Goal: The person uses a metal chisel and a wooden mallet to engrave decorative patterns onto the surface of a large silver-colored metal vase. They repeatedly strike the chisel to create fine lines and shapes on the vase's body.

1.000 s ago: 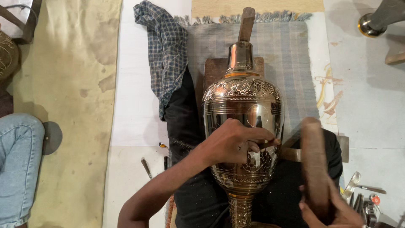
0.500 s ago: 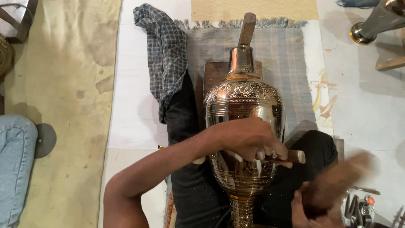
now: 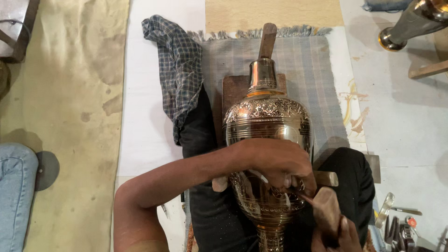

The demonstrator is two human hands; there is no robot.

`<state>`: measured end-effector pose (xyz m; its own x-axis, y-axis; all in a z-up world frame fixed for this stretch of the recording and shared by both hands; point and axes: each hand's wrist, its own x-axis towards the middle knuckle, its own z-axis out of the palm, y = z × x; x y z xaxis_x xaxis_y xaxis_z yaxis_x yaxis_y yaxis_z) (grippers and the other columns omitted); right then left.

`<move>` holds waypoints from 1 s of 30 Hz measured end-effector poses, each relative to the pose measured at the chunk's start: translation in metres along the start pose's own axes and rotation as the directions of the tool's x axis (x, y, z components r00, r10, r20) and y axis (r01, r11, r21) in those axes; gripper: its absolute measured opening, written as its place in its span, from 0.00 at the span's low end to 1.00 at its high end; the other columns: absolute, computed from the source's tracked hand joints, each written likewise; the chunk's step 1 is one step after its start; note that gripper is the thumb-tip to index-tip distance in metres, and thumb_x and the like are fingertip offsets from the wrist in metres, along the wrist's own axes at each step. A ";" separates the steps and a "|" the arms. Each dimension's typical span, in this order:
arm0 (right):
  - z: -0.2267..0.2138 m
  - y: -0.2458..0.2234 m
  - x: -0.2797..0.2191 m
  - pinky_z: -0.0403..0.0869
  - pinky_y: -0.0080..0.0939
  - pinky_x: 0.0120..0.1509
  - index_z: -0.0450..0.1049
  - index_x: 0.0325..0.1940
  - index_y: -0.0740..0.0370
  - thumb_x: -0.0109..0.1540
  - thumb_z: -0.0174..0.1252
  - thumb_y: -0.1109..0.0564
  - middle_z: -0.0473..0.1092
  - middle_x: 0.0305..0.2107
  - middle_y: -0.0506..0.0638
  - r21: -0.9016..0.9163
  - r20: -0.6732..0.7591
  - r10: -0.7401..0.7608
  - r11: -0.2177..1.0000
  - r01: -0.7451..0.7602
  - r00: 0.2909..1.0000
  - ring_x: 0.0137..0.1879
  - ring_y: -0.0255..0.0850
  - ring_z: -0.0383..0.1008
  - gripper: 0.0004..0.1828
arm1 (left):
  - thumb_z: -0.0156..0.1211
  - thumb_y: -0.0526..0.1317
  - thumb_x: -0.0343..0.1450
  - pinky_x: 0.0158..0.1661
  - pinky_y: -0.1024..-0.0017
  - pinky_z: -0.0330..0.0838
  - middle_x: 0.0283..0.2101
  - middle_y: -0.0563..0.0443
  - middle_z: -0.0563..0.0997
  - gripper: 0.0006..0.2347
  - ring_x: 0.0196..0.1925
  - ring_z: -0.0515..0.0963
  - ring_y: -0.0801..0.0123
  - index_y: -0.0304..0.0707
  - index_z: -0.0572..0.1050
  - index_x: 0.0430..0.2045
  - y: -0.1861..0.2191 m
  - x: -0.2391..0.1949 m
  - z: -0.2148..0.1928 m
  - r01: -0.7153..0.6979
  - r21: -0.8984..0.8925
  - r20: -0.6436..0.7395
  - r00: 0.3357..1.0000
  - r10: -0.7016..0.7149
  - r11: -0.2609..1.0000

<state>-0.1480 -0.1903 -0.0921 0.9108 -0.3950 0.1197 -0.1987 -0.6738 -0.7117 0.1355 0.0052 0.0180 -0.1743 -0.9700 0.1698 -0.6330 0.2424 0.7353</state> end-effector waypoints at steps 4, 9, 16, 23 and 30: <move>-0.005 0.006 0.010 0.78 0.46 0.62 0.66 0.72 0.61 0.51 0.63 0.67 0.74 0.54 0.61 -0.002 0.027 -0.024 1.000 0.024 0.999 0.57 0.50 0.79 0.43 | 0.61 0.26 0.59 0.26 0.68 0.69 0.23 0.60 0.82 0.17 0.25 0.79 0.73 0.49 0.84 0.37 0.003 -0.011 -0.004 -0.035 0.013 -0.162 0.986 0.037 0.999; -0.011 0.007 0.013 0.77 0.46 0.62 0.65 0.72 0.59 0.51 0.63 0.68 0.73 0.55 0.61 0.016 0.062 -0.019 1.000 0.018 0.998 0.58 0.50 0.78 0.43 | 0.63 0.27 0.58 0.27 0.71 0.69 0.22 0.59 0.80 0.20 0.23 0.77 0.73 0.50 0.84 0.42 0.008 -0.023 0.003 0.065 0.061 -0.247 0.968 -0.048 0.996; -0.024 -0.010 0.034 0.77 0.45 0.63 0.65 0.72 0.58 0.50 0.63 0.68 0.73 0.56 0.60 0.081 0.147 0.000 0.997 -0.012 0.989 0.59 0.49 0.78 0.44 | 0.67 0.27 0.63 0.27 0.76 0.74 0.36 0.55 0.87 0.18 0.29 0.84 0.77 0.47 0.81 0.45 0.019 -0.033 0.011 0.107 0.016 -0.413 0.906 -0.091 0.994; -0.055 -0.053 0.075 0.77 0.45 0.63 0.65 0.72 0.56 0.50 0.63 0.69 0.72 0.58 0.60 0.084 0.221 -0.055 0.996 0.037 0.974 0.59 0.49 0.78 0.45 | 0.63 0.24 0.58 0.37 0.73 0.84 0.40 0.52 0.87 0.24 0.37 0.89 0.70 0.46 0.81 0.48 0.037 -0.049 0.025 0.295 -0.067 -0.554 0.784 -0.282 0.953; -0.077 -0.095 0.116 0.76 0.44 0.64 0.64 0.72 0.55 0.49 0.62 0.69 0.72 0.59 0.59 0.081 0.263 -0.226 0.974 0.212 0.938 0.60 0.48 0.78 0.45 | 0.53 0.19 0.63 0.31 0.78 0.81 0.43 0.46 0.87 0.19 0.40 0.90 0.66 0.36 0.81 0.44 0.047 -0.051 0.052 0.337 -0.129 -0.758 0.573 -0.312 0.932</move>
<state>-0.0509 -0.2201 0.0432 0.9944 -0.0538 0.0907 0.0286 -0.6897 -0.7235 0.0750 0.0670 0.0099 0.6697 -0.6467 0.3652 -0.5516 -0.1038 0.8276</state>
